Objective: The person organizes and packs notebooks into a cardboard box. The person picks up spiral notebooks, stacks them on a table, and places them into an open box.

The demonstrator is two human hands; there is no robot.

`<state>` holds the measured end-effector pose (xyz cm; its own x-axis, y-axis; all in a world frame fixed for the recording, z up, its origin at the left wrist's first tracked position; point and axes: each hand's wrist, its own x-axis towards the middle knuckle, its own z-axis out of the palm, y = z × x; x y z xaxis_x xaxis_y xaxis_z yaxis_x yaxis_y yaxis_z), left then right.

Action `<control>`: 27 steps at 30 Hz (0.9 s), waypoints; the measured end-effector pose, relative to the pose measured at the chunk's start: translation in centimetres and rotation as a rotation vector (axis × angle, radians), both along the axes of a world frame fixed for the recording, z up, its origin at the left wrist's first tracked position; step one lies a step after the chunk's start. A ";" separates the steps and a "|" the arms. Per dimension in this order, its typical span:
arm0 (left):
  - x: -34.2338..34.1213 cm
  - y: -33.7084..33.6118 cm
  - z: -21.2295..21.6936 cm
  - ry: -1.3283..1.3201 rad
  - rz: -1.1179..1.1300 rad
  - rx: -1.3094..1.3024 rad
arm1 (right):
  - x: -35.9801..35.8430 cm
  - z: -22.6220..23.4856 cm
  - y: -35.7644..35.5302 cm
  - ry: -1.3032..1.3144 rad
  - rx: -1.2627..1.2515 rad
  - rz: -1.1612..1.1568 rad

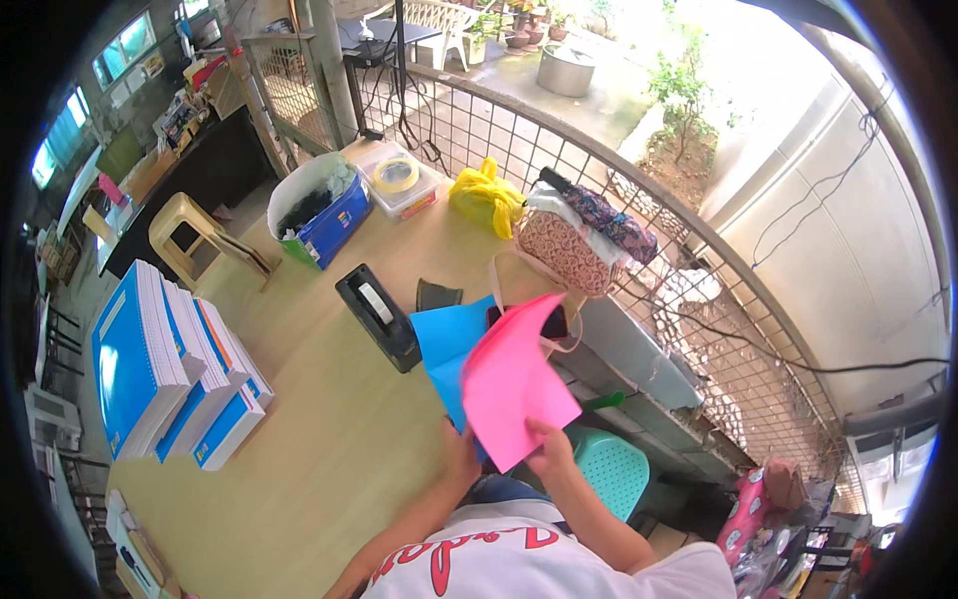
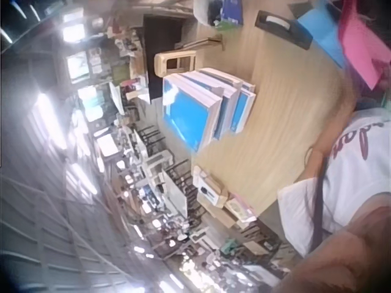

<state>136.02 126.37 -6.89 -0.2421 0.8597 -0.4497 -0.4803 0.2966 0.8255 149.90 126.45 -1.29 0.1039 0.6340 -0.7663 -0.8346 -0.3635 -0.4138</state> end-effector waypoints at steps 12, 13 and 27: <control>-4.9 2.0 0.1 -0.186 -0.013 0.151 | 2.0 -5.4 -5.1 -0.480 0.304 0.107; -4.7 2.1 -0.1 -0.189 -0.022 0.155 | 2.1 -5.3 -4.9 -0.484 0.306 0.098; 1.4 12.4 7.1 1.111 -0.529 0.846 | 20.6 12.5 -10.3 -1.365 0.120 1.044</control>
<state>137.37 138.76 0.20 0.2974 0.8603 0.4140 0.5000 -0.5098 0.7001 170.47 116.14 11.21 0.1281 0.8945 -0.4284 0.6665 -0.3975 -0.6307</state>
